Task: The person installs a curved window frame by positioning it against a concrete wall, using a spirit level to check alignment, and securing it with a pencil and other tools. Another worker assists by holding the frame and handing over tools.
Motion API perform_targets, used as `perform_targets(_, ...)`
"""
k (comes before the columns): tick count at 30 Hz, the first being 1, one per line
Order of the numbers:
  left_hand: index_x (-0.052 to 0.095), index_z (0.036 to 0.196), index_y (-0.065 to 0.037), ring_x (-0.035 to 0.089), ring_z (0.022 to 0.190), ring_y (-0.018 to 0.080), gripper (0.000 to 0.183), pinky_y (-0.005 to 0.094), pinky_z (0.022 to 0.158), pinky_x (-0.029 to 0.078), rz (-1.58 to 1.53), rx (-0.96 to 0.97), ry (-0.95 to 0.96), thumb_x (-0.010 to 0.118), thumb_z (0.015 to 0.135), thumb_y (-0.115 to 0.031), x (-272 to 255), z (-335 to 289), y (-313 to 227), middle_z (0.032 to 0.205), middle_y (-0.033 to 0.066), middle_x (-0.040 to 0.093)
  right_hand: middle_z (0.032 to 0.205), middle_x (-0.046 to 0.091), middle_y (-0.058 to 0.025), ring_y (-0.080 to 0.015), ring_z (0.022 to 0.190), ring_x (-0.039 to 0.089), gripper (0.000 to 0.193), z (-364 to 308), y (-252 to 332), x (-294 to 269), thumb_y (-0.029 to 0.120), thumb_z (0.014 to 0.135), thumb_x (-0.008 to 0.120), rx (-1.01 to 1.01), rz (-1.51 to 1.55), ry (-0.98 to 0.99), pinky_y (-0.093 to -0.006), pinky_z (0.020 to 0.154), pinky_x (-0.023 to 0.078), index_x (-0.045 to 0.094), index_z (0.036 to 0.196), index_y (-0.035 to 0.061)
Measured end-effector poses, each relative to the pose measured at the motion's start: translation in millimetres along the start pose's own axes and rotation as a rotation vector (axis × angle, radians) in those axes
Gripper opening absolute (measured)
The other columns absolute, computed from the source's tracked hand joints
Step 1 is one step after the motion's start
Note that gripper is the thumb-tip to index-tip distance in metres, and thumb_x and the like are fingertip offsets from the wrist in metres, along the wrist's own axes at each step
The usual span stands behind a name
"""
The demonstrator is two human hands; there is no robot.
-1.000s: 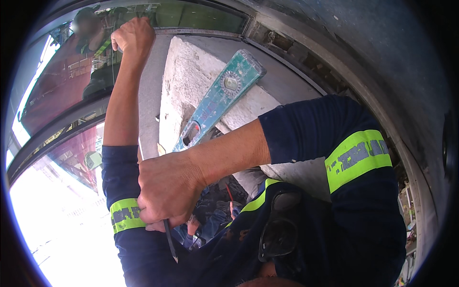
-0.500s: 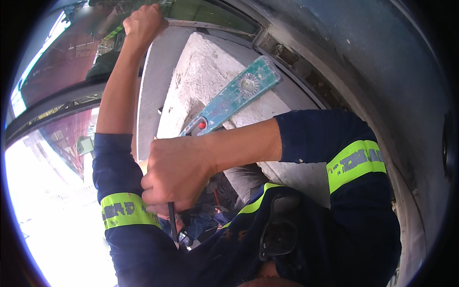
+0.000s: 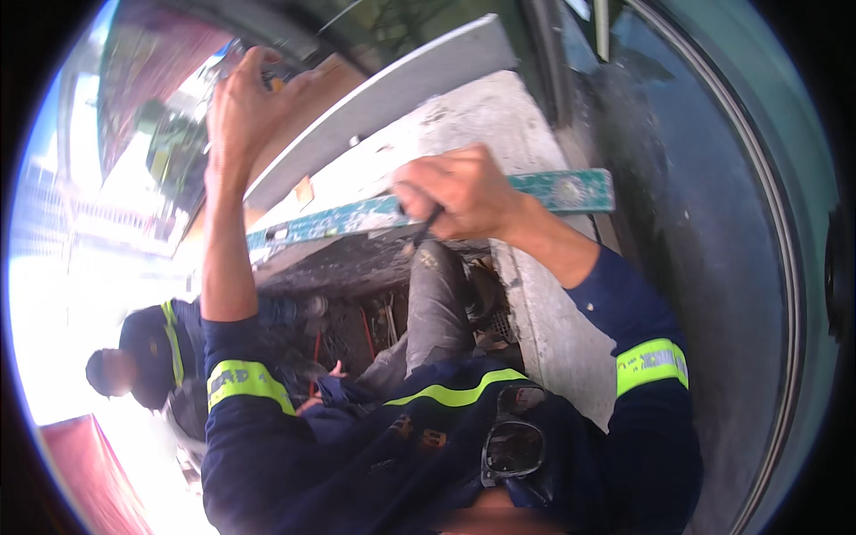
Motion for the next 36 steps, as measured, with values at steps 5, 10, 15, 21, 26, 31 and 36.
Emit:
perform_targets(5, 0.068, 0.129, -0.002, 0.078, 0.088, 0.0289, 0.06, 0.0417, 0.078, 0.062, -0.398, -0.373, 0.022, 0.081, 0.096, -0.051, 17.7, -136.4, 63.7, 0.094, 0.0184, 0.078, 0.077, 0.074, -0.0077, -0.0251, 0.07, 0.077, 0.02, 6.4, -15.2, 21.1, 0.015, 0.1, 0.072, 0.367, 0.077, 0.153, -0.0386, 0.059, 0.057, 0.069, 0.119, 0.0075)
perform_targets(10, 0.061, 0.14, -0.004, 0.07, 0.106, 0.0234, 0.041, 0.0389, 0.089, 0.057, -1.028, -0.595, 0.119, 0.053, 0.115, -0.036, 81.4, -219.9, -7.2, 0.113, 0.0174, 0.071, 0.123, 0.074, -0.0197, -0.0264, 0.113, 0.075, 0.075, -18.2, 5.7, 55.9, 0.034, 0.094, 0.086, 0.628, 0.143, 0.499, -0.0383, 0.096, 0.06, 0.052, 0.154, 0.0037)
perform_targets(15, 0.053, 0.146, 0.0, 0.059, 0.129, 0.0301, 0.043, 0.0433, 0.11, 0.048, -1.55, -0.45, 0.193, 0.046, 0.117, -0.031, 105.7, -248.0, -132.4, 0.132, 0.0215, 0.058, 0.146, 0.06, -0.0224, -0.0303, 0.133, 0.065, 0.091, -81.9, 26.1, 17.1, 0.008, 0.077, 0.095, 1.009, 0.124, 0.503, -0.0404, 0.106, 0.057, 0.049, 0.156, 0.0018)
perform_targets(21, 0.055, 0.141, -0.001, 0.056, 0.128, 0.0411, 0.038, 0.0509, 0.112, 0.047, -1.586, 0.107, 0.183, 0.062, 0.108, -0.02, 61.8, -248.1, -162.5, 0.133, 0.0223, 0.052, 0.132, 0.06, -0.0143, -0.0233, 0.122, 0.064, 0.083, -151.3, 84.4, -80.4, -0.012, 0.08, 0.072, 1.475, 0.118, 0.11, -0.0336, 0.101, 0.056, 0.042, 0.157, -0.0041)
perform_targets(26, 0.056, 0.149, -0.013, 0.048, 0.145, 0.0461, 0.071, 0.0592, 0.121, 0.042, -0.787, 0.064, 0.056, 0.084, 0.084, -0.019, 99.0, -233.0, -40.8, 0.147, 0.0212, 0.054, 0.125, 0.062, -0.0142, -0.022, 0.123, 0.062, 0.078, -189.0, 123.1, -120.2, -0.007, 0.085, 0.062, 1.605, -0.052, -0.042, -0.0311, 0.103, 0.05, 0.041, 0.16, -0.0043)
perform_targets(31, 0.051, 0.158, -0.017, 0.037, 0.157, 0.0393, 0.09, 0.0587, 0.13, 0.031, -0.397, 0.059, 0.387, 0.092, 0.078, -0.024, 152.4, -240.8, 38.4, 0.158, 0.0146, 0.054, 0.141, 0.058, -0.0156, -0.0268, 0.133, 0.058, 0.061, -175.7, 134.9, -136.7, -0.005, 0.087, 0.057, 1.288, -0.413, 0.111, -0.035, 0.108, 0.049, 0.06, 0.147, -0.0062)
perform_targets(36, 0.057, 0.153, -0.015, 0.054, 0.141, 0.0358, 0.082, 0.0571, 0.125, 0.035, -0.366, 0.082, 0.48, 0.089, 0.077, -0.014, 176.6, -236.3, 43.4, 0.144, 0.0148, 0.062, 0.13, 0.069, -0.0155, -0.0208, 0.107, 0.07, 0.046, -172.8, 118.6, -151.2, 0.011, 0.1, 0.069, 1.312, -0.387, 0.196, -0.0295, 0.088, 0.056, 0.064, 0.143, -0.004)
Point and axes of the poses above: each hand's wrist, its own z-axis towards the middle knuckle, its own x-axis out of the palm, y = z × x, the point moved 9 cm from there along z, towards the middle knuckle
